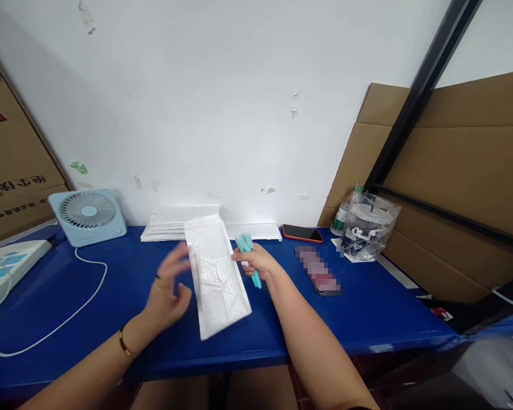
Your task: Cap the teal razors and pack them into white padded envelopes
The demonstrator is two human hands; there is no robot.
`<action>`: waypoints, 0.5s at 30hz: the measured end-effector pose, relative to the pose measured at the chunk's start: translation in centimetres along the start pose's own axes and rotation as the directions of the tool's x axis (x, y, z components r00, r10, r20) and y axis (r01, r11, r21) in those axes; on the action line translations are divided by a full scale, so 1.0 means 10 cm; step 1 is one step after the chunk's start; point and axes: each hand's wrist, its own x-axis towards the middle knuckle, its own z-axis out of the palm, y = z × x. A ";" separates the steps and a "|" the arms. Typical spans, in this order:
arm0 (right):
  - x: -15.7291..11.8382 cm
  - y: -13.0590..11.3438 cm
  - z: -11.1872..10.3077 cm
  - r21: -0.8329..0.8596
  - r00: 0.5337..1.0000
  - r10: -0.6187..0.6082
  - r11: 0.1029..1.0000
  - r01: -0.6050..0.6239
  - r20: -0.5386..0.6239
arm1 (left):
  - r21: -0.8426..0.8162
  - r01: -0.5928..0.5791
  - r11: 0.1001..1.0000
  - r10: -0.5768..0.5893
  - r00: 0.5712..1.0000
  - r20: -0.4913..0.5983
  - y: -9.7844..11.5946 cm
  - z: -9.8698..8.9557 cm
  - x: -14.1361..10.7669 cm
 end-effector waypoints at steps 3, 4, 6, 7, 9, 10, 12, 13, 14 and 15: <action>-0.02 -0.03 0.00 0.070 0.996 -0.078 0.994 0.081 -0.045 | -0.396 0.351 0.848 -0.456 0.864 -0.212 -0.15 0.03 0.21; -0.03 -0.04 0.00 0.083 0.995 -0.088 0.992 0.091 -0.042 | -0.529 0.446 0.722 -0.559 0.826 -0.068 -0.20 0.05 0.28; -0.04 -0.04 0.02 0.103 0.997 -0.079 0.991 0.080 -0.019 | -0.625 0.632 0.458 -0.570 0.748 0.340 -0.27 0.12 0.41; -0.04 -0.04 0.02 0.111 0.998 -0.063 0.992 0.063 -0.003 | -0.622 0.697 0.358 -0.523 0.701 0.485 -0.30 0.18 0.46; -0.04 -0.03 0.04 0.128 0.999 -0.027 0.991 0.024 0.023 | -0.612 0.753 0.244 -0.429 0.649 0.628 -0.33 0.30 0.53; -0.04 -0.02 0.04 0.137 1.000 -0.017 0.990 0.014 0.023 | -0.617 0.754 0.224 -0.404 0.649 0.645 -0.34 0.36 0.55; 0.00 0.00 0.05 0.173 0.999 -0.028 0.984 0.036 -0.047 | -0.619 0.742 0.257 -0.403 0.664 0.630 -0.33 0.46 0.60; 0.02 0.01 0.05 0.198 0.991 -0.047 0.978 0.071 -0.123 | -0.607 0.732 0.310 -0.435 0.677 0.594 -0.33 0.48 0.63; 0.05 0.02 0.05 0.221 0.973 -0.068 0.968 0.117 -0.220 | -0.575 0.720 0.388 -0.482 0.691 0.539 -0.33 0.49 0.65; 0.07 0.04 0.06 0.237 0.944 -0.085 0.957 0.166 -0.320 | -0.516 0.704 0.488 -0.527 0.709 0.468 -0.33 0.49 0.68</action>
